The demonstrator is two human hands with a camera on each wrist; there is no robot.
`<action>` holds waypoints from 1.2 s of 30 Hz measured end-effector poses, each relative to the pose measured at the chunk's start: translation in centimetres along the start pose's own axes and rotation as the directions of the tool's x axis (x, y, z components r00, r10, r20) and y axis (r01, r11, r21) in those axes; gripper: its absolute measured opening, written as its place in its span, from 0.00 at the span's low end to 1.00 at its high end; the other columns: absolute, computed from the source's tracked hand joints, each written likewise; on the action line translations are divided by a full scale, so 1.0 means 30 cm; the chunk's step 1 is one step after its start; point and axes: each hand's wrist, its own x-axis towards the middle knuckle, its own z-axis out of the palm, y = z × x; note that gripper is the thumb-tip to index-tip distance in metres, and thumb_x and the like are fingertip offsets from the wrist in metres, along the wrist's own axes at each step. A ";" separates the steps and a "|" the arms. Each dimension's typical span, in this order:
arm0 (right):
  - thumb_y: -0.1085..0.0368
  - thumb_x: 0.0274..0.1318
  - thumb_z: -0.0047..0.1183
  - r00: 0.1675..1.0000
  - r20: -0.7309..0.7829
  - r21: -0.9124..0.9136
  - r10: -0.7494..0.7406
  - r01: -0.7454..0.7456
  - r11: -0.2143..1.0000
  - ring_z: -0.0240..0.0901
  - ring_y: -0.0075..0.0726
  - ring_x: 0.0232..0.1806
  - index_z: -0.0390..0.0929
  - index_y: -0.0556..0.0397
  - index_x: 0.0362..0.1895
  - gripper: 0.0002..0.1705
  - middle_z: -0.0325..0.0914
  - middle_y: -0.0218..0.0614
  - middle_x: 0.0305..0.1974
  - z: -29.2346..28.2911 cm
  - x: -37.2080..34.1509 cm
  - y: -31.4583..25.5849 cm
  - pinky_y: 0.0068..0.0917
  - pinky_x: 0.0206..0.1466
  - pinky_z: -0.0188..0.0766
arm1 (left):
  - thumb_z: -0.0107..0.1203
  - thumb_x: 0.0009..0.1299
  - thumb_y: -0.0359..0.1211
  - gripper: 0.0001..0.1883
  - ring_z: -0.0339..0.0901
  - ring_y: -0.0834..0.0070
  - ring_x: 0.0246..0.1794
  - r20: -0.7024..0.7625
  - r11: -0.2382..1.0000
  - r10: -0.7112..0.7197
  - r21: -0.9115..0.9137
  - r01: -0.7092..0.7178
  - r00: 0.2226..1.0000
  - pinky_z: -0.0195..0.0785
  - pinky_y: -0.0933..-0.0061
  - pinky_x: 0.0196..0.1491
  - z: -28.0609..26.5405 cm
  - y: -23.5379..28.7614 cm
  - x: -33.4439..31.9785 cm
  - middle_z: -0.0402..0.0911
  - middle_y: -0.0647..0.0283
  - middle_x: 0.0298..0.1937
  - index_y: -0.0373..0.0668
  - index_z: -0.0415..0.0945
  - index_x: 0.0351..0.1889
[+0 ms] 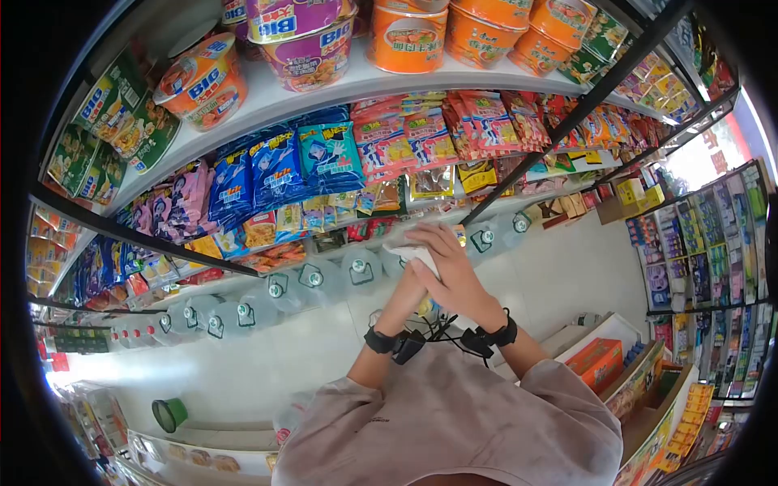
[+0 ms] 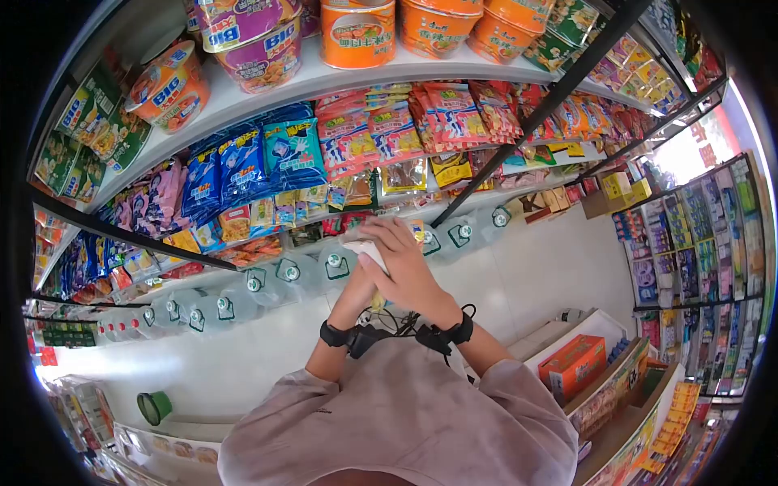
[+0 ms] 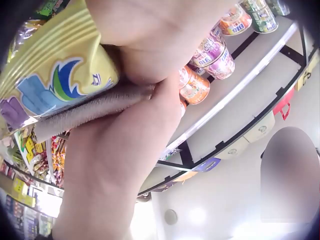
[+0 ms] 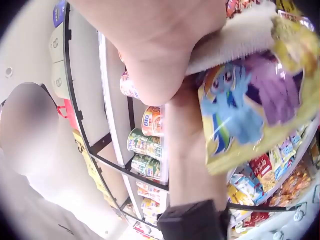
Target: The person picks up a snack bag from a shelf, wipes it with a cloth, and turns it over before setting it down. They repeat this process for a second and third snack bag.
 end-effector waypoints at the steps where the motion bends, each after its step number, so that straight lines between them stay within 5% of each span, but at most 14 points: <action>1: 0.58 0.70 0.42 0.993 -0.013 0.035 0.118 -0.117 0.993 0.64 0.61 0.63 0.78 0.61 0.51 0.20 0.73 0.52 0.57 -0.003 -0.008 0.011 0.49 0.72 0.53 | 0.47 0.79 0.43 0.23 0.75 0.75 0.55 0.033 0.998 -0.006 0.065 0.004 0.999 0.70 0.71 0.57 -0.006 0.009 -0.002 0.77 0.61 0.55 0.36 0.68 0.64; 4: 0.55 0.72 0.40 0.898 0.127 0.174 0.422 -0.439 0.881 0.66 0.61 0.64 0.76 0.57 0.57 0.23 0.75 0.56 0.55 -0.056 -0.031 0.100 0.43 0.68 0.60 | 0.44 0.80 0.48 0.23 0.78 0.78 0.41 -0.036 0.957 -0.270 -0.116 0.264 0.962 0.73 0.76 0.45 0.079 0.127 -0.025 0.80 0.63 0.45 0.37 0.73 0.53; 7: 0.54 0.73 0.39 0.882 -0.026 0.356 0.470 -0.431 0.829 0.64 0.61 0.66 0.69 0.55 0.65 0.26 0.71 0.57 0.61 -0.054 -0.068 0.124 0.37 0.68 0.61 | 0.43 0.80 0.51 0.24 0.80 0.78 0.38 -0.114 0.859 -0.315 -0.456 0.232 0.942 0.75 0.76 0.43 0.121 0.144 -0.007 0.80 0.63 0.45 0.39 0.72 0.55; 8: 0.54 0.72 0.40 0.899 -0.150 0.181 0.412 -0.384 0.905 0.57 0.58 0.72 0.62 0.51 0.71 0.29 0.62 0.56 0.69 -0.014 -0.085 0.135 0.41 0.73 0.54 | 0.43 0.79 0.53 0.25 0.81 0.73 0.41 -0.146 0.831 -0.275 -0.533 0.159 0.950 0.76 0.69 0.47 0.113 0.106 0.024 0.81 0.62 0.46 0.40 0.72 0.56; 10: 0.54 0.71 0.41 0.994 -0.058 -0.063 0.092 -0.096 0.993 0.52 0.57 0.74 0.62 0.50 0.72 0.29 0.57 0.54 0.72 -0.012 -0.135 0.086 0.46 0.76 0.49 | 0.42 0.79 0.54 0.27 0.81 0.68 0.45 -0.250 0.947 0.026 -0.303 -0.103 0.968 0.76 0.65 0.52 0.052 -0.031 0.073 0.81 0.60 0.48 0.40 0.71 0.58; 11: 0.54 0.70 0.42 0.998 0.013 -0.174 -0.062 0.063 0.983 0.50 0.56 0.76 0.62 0.49 0.72 0.30 0.54 0.53 0.73 -0.042 -0.154 0.052 0.48 0.77 0.46 | 0.42 0.78 0.55 0.28 0.80 0.65 0.48 -0.224 0.898 0.018 -0.424 -0.114 0.974 0.74 0.62 0.55 0.062 0.004 0.087 0.81 0.59 0.49 0.40 0.71 0.59; 15: 0.56 0.68 0.46 0.997 -0.059 -0.083 -0.050 0.045 0.996 0.48 0.54 0.76 0.63 0.48 0.72 0.30 0.54 0.52 0.73 -0.157 -0.262 0.021 0.53 0.77 0.42 | 0.41 0.78 0.56 0.29 0.80 0.62 0.52 0.033 0.730 0.026 -0.683 0.004 0.999 0.72 0.59 0.59 0.168 0.148 0.117 0.80 0.57 0.53 0.40 0.70 0.59; 17: 0.57 0.69 0.46 0.975 -0.219 -0.132 0.042 -0.072 0.989 0.56 0.50 0.73 0.63 0.51 0.71 0.29 0.60 0.51 0.71 -0.216 -0.324 0.087 0.47 0.75 0.49 | 0.43 0.79 0.54 0.28 0.81 0.62 0.50 -0.139 0.781 -0.083 -0.624 -0.022 0.987 0.74 0.59 0.56 0.269 0.126 0.112 0.81 0.55 0.54 0.39 0.70 0.61; 18: 0.57 0.70 0.47 0.944 -0.194 0.177 0.267 -0.234 0.956 0.60 0.46 0.70 0.64 0.52 0.70 0.29 0.64 0.48 0.68 -0.241 -0.357 0.135 0.44 0.73 0.53 | 0.43 0.79 0.53 0.28 0.81 0.62 0.50 -0.127 0.789 -0.065 -0.614 -0.027 0.990 0.75 0.59 0.55 0.341 0.131 0.100 0.81 0.55 0.54 0.38 0.69 0.62; 20: 0.55 0.70 0.48 0.799 0.040 0.692 0.600 -0.455 0.560 0.67 0.38 0.64 0.65 0.55 0.69 0.29 0.71 0.43 0.63 -0.300 -0.428 0.236 0.36 0.68 0.61 | 0.44 0.79 0.52 0.28 0.81 0.63 0.50 -0.156 0.823 -0.062 -0.566 -0.038 0.986 0.76 0.60 0.54 0.504 0.168 0.060 0.80 0.55 0.56 0.37 0.68 0.64; 23: 0.53 0.69 0.53 0.837 -0.009 0.836 0.547 -0.294 0.463 0.70 0.26 0.55 0.67 0.59 0.66 0.30 0.76 0.35 0.55 -0.382 -0.567 0.291 0.28 0.60 0.67 | 0.46 0.79 0.50 0.27 0.82 0.63 0.49 -0.164 0.903 -0.075 -0.430 -0.003 0.984 0.76 0.59 0.53 0.591 0.116 0.053 0.80 0.55 0.56 0.37 0.68 0.63; 28: 0.62 0.64 0.59 0.797 -0.148 0.846 0.585 -0.205 0.493 0.73 0.25 0.54 0.68 0.61 0.63 0.28 0.78 0.39 0.53 -0.408 -0.709 0.333 0.28 0.58 0.69 | 0.47 0.80 0.43 0.30 0.65 0.71 0.69 -0.201 0.913 0.233 0.381 -0.143 0.951 0.58 0.71 0.68 0.618 -0.032 0.065 0.65 0.52 0.70 0.32 0.57 0.72; 31: 0.64 0.63 0.58 0.802 -0.141 0.663 0.580 -0.359 0.657 0.76 0.36 0.54 0.67 0.60 0.64 0.28 0.78 0.47 0.54 -0.461 -0.775 0.372 0.33 0.58 0.71 | 0.53 0.77 0.41 0.34 0.60 0.64 0.72 -0.099 0.797 0.470 0.474 -0.374 0.877 0.56 0.68 0.69 0.729 -0.075 -0.001 0.62 0.52 0.70 0.32 0.51 0.73; 36: 0.61 0.63 0.54 0.926 -0.311 0.472 0.215 -0.046 0.880 0.54 0.61 0.72 0.57 0.59 0.72 0.36 0.55 0.60 0.70 -0.441 -0.809 0.242 0.44 0.72 0.54 | 0.33 0.80 0.59 0.35 0.68 0.73 0.62 -0.099 0.996 -0.092 -0.022 0.090 0.991 0.63 0.71 0.64 0.817 -0.141 -0.066 0.69 0.62 0.65 0.42 0.58 0.72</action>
